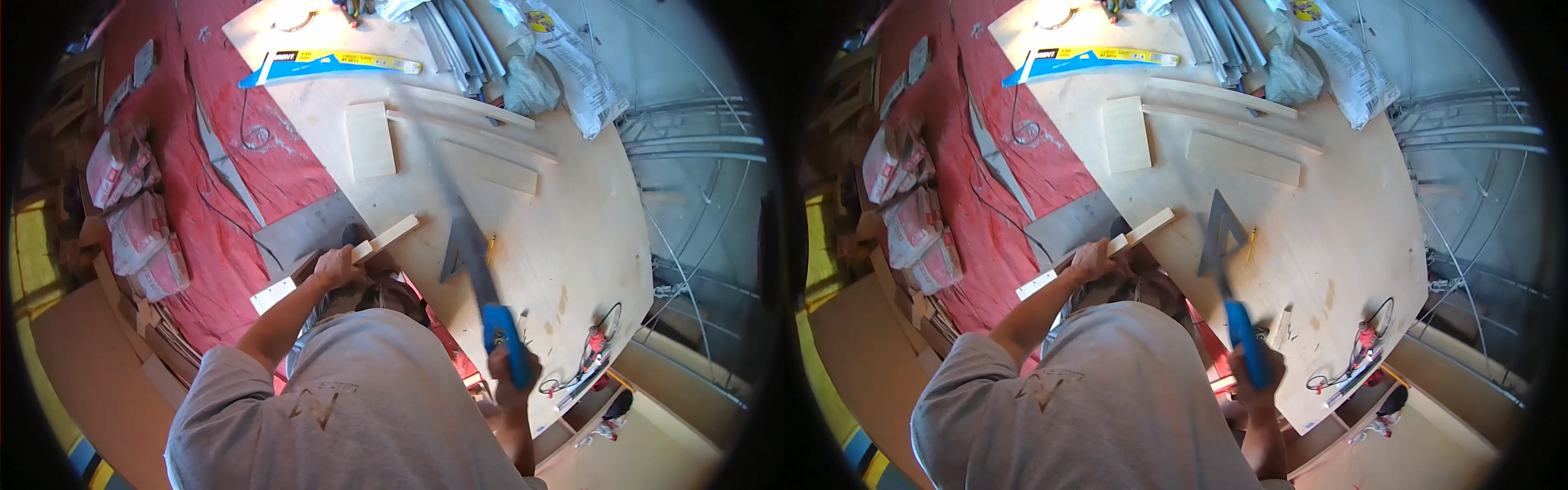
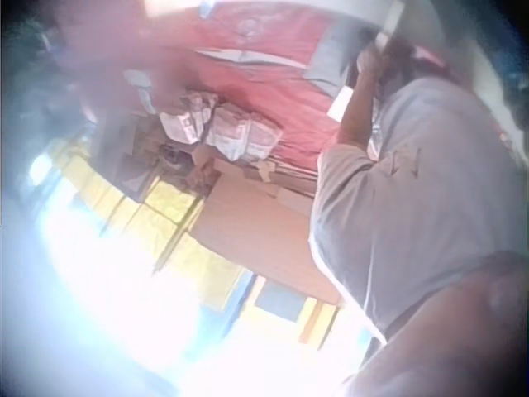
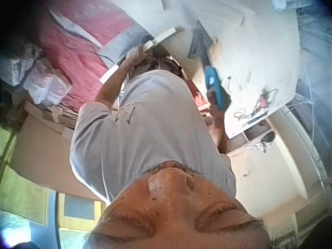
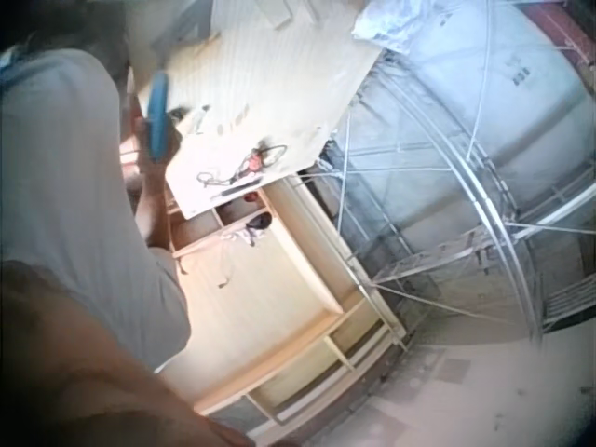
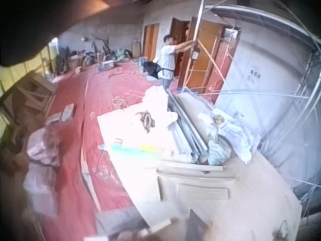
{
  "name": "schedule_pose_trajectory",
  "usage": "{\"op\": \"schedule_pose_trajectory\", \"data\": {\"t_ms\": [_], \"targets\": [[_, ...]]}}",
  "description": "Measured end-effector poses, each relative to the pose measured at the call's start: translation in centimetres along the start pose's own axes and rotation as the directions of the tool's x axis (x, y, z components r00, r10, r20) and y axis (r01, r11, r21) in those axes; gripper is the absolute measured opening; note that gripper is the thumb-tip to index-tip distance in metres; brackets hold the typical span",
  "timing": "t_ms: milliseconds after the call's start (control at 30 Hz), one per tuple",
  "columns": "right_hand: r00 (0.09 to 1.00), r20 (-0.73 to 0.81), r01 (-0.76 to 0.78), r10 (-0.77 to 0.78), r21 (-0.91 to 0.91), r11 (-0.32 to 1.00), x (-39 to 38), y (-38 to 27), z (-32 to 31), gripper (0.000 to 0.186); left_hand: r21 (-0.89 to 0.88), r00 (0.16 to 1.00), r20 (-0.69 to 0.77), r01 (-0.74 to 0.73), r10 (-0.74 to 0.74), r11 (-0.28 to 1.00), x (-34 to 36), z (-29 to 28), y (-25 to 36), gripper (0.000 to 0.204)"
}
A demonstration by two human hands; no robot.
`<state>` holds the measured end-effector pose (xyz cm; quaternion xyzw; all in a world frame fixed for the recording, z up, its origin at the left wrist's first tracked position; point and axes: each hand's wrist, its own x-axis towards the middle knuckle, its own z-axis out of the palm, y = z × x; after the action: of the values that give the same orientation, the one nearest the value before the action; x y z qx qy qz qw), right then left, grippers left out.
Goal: The person measures and marks wooden pieces using a pencil and a triangle ruler, cuts a wooden piece with a hand saw, and fits the pieces together by hand.
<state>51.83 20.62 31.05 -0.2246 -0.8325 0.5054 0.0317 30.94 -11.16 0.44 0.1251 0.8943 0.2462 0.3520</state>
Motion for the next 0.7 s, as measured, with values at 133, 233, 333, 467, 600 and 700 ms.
{"op": "schedule_pose_trajectory", "data": {"t_ms": [133, 233, 333, 467, 600, 700], "targets": [[0.952, 0.306, 0.023, -0.022, 0.003, 1.000, 1.3, -2.0, 3.4, 0.025, -0.050, 0.999, 0.045, 0.010, -0.008, 0.999, 0.6, 0.4, -0.3, 0.052], [0.905, 0.425, 0.033, 0.004, -0.078, 0.996, 2.2, -1.5, 5.0, 0.026, -0.088, 0.994, 0.097, 0.059, -0.050, 0.994, 0.1, 0.8, 0.1, 0.056], [0.876, 0.481, 0.041, 0.028, -0.133, 0.990, 2.5, -0.1, 6.2, 0.030, -0.091, 0.995, 0.032, 0.093, -0.091, 0.991, -0.4, 1.7, 0.2, 0.060], [0.885, 0.466, 0.044, 0.001, -0.086, 0.995, 2.4, 1.4, 6.9, 0.034, -0.065, 0.997, -0.050, 0.061, -0.065, 0.996, -0.2, 2.8, -0.4, 0.061], [0.877, 0.477, 0.001, 0.056, -0.119, 0.993, 2.6, 2.8, 6.8, 0.034, -0.066, 0.997, -0.043, 0.068, -0.071, 0.995, -0.3, 2.6, 0.3, 0.056], [0.865, 0.486, -0.050, 0.122, -0.157, 0.986, 2.6, 4.5, 7.0, 0.034, -0.045, 0.995, -0.026, 0.090, -0.091, 0.995, -0.3, 2.5, 0.4, 0.054]]}}
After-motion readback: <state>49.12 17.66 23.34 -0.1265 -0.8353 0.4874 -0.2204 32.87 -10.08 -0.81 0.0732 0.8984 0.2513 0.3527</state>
